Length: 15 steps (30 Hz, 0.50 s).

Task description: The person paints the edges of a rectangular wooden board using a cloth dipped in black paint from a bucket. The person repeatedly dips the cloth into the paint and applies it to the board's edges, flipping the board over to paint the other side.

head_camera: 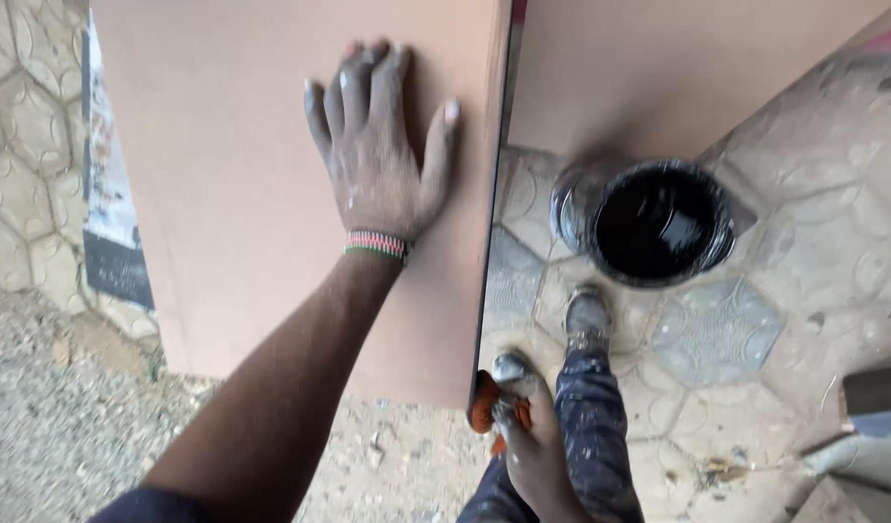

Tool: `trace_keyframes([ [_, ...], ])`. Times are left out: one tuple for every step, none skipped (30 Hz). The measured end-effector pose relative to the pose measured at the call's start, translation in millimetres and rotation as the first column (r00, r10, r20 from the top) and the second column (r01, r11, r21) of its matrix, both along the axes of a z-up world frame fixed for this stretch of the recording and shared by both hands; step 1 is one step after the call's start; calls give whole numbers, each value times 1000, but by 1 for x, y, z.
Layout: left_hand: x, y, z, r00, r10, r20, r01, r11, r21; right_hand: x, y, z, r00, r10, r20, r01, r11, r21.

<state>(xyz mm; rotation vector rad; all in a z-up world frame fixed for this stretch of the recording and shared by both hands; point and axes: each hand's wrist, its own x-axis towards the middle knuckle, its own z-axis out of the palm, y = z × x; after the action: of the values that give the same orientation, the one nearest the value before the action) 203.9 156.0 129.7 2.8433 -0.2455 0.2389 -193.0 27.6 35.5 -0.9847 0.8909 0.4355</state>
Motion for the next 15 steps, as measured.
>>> trace_keyframes([
  [3,0,-1,1000,-1,18,1,1000,-11,38,-2,-12,1000,-1,18,1,1000,-11],
  [1,-1,-1,1000,-16,21,16,1000,-8,70,-8,-19,994,-83,76,82,996,19],
  [-1,-1,-2,999,-31,23,31,1000,-6,103,-12,-25,977,-166,132,160,986,54],
  [-2,-1,-2,999,-21,35,21,1000,-16,153,-23,-17,977,-155,145,150,988,45],
  [-3,-1,-2,999,-30,35,31,999,-25,203,-31,-8,967,-77,244,96,993,-67],
  [-6,-1,-3,999,-39,28,40,999,-37,250,-40,4,946,12,325,52,981,-187],
  [-5,-2,-4,999,-28,33,30,998,-50,289,-49,4,944,26,329,43,979,-199],
  [-5,-1,-4,999,-41,27,42,998,-41,327,-57,6,903,7,429,79,980,-181],
  [-7,-1,-4,998,-53,21,54,998,-33,364,-63,8,851,-12,525,111,981,-158],
  [-6,0,-4,999,-38,27,39,998,-39,399,-73,4,849,4,529,97,982,-164],
  [-6,0,-4,999,-48,1,48,997,-61,433,-83,1,787,69,613,94,968,-231],
  [-10,-1,-2,998,-59,-36,56,995,-81,461,-92,-2,722,136,678,98,951,-294],
  [-9,1,-3,998,-46,-41,42,995,-86,490,-104,16,724,148,674,83,951,-298],
  [-9,2,-4,998,-60,-18,58,992,-112,516,-115,33,713,325,621,52,859,-510],
  [-9,3,-6,997,-74,5,74,988,-139,542,-127,50,696,486,529,26,719,-694],
])
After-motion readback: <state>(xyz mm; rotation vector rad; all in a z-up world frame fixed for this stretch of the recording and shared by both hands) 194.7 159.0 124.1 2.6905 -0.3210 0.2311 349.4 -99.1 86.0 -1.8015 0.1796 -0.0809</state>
